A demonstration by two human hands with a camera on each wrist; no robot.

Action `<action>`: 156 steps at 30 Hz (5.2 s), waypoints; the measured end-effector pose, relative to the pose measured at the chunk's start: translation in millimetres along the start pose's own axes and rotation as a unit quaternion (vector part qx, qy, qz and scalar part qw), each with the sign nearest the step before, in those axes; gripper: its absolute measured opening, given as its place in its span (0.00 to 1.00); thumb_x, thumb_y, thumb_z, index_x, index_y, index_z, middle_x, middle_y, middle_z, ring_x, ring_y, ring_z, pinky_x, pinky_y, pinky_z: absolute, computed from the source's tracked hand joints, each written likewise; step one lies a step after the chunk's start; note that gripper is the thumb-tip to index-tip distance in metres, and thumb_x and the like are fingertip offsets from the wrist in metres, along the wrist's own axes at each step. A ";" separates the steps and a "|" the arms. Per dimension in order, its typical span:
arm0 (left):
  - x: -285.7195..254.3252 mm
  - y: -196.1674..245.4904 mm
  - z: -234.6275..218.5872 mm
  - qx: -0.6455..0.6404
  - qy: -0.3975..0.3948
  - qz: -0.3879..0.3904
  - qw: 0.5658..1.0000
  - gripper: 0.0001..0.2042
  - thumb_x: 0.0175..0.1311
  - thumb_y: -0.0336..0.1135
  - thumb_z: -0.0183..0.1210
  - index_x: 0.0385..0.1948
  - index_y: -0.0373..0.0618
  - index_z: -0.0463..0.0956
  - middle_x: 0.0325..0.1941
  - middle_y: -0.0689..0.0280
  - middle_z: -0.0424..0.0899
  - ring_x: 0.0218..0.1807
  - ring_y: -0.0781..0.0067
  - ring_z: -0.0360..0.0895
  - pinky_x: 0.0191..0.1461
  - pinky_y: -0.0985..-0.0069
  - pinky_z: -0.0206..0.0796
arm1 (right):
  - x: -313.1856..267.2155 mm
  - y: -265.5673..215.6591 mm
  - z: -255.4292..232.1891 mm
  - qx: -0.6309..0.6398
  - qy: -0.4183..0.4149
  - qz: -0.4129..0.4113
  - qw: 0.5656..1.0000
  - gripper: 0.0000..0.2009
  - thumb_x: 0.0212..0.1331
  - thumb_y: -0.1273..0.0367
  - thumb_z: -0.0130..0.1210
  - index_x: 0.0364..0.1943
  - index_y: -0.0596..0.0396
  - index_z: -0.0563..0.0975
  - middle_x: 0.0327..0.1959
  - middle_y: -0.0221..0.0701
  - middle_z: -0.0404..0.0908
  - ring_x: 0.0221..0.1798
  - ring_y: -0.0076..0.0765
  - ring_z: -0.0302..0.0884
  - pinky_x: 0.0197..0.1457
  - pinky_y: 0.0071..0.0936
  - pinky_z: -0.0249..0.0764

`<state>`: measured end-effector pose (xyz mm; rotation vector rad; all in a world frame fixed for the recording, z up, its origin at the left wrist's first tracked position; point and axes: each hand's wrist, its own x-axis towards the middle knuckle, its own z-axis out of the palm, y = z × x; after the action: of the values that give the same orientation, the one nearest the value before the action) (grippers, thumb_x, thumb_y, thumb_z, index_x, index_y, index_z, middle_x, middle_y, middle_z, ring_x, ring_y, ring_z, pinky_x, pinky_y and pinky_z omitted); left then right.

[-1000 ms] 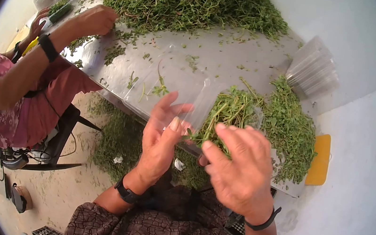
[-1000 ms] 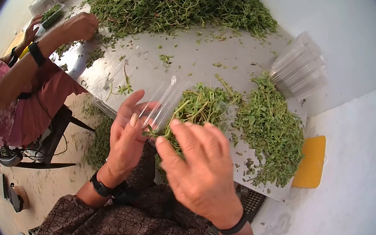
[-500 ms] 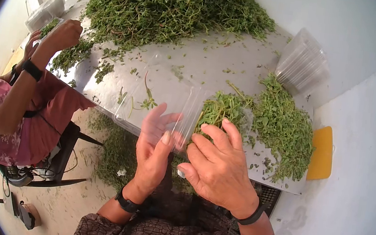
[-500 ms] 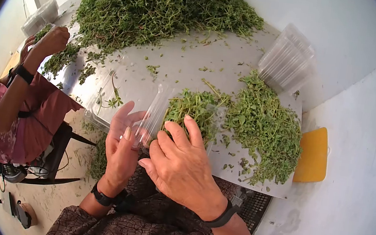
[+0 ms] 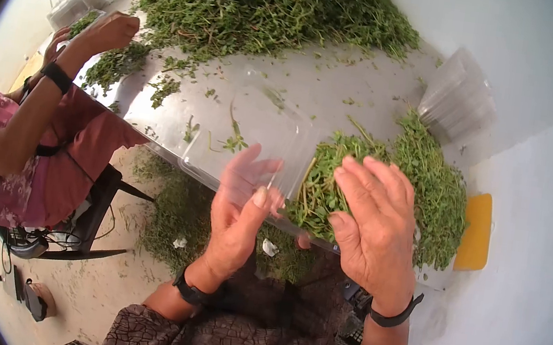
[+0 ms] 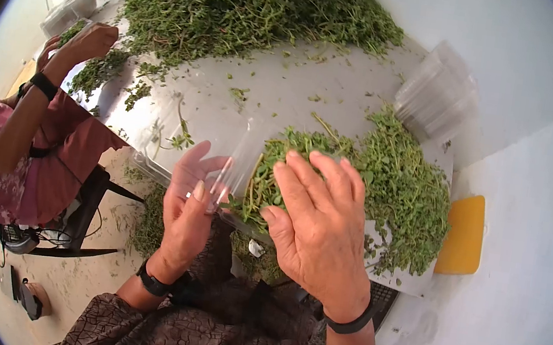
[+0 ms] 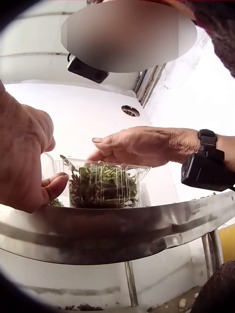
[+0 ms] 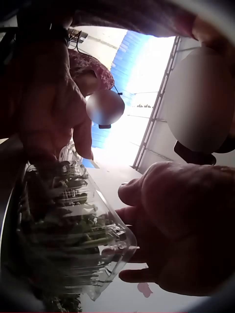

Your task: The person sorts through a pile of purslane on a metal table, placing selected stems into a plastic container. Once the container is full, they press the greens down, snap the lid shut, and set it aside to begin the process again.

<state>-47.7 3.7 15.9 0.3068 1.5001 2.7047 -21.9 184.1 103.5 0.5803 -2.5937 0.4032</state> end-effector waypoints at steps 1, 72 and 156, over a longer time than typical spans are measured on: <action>0.1 0.1 -0.4 0.002 0.005 0.007 1.000 0.30 0.71 0.36 0.52 0.71 0.37 0.49 0.63 0.51 0.67 0.44 0.76 0.73 0.48 0.76 0.70 | -0.4 -1.0 1.7 0.000 -0.014 -0.003 1.000 0.18 0.57 0.64 0.59 0.47 0.63 0.79 0.51 0.42 0.80 0.60 0.50 0.70 0.68 0.53 0.59; 31.1 41.7 -0.4 0.626 -0.264 0.282 0.677 0.33 0.51 0.62 0.64 0.55 0.48 0.76 0.60 0.59 0.74 0.68 0.49 0.63 0.72 0.47 0.47 | -2.1 14.0 1.3 0.067 -0.002 0.013 0.998 0.30 0.38 0.76 0.68 0.53 0.62 0.74 0.50 0.42 0.79 0.61 0.51 0.70 0.66 0.46 0.64; 38.6 49.9 4.9 0.615 -0.270 0.208 0.711 0.27 0.72 0.52 0.39 0.53 0.37 0.76 0.59 0.48 0.74 0.69 0.45 0.63 0.77 0.45 0.38 | -1.2 29.3 23.9 0.024 0.044 -0.008 0.999 0.24 0.61 0.63 0.56 0.58 0.63 0.71 0.45 0.41 0.82 0.61 0.49 0.69 0.70 0.51 0.57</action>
<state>-81.3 -14.1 66.4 1.3965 2.8637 1.0037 -43.1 201.2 77.1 0.5846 -2.5004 0.4754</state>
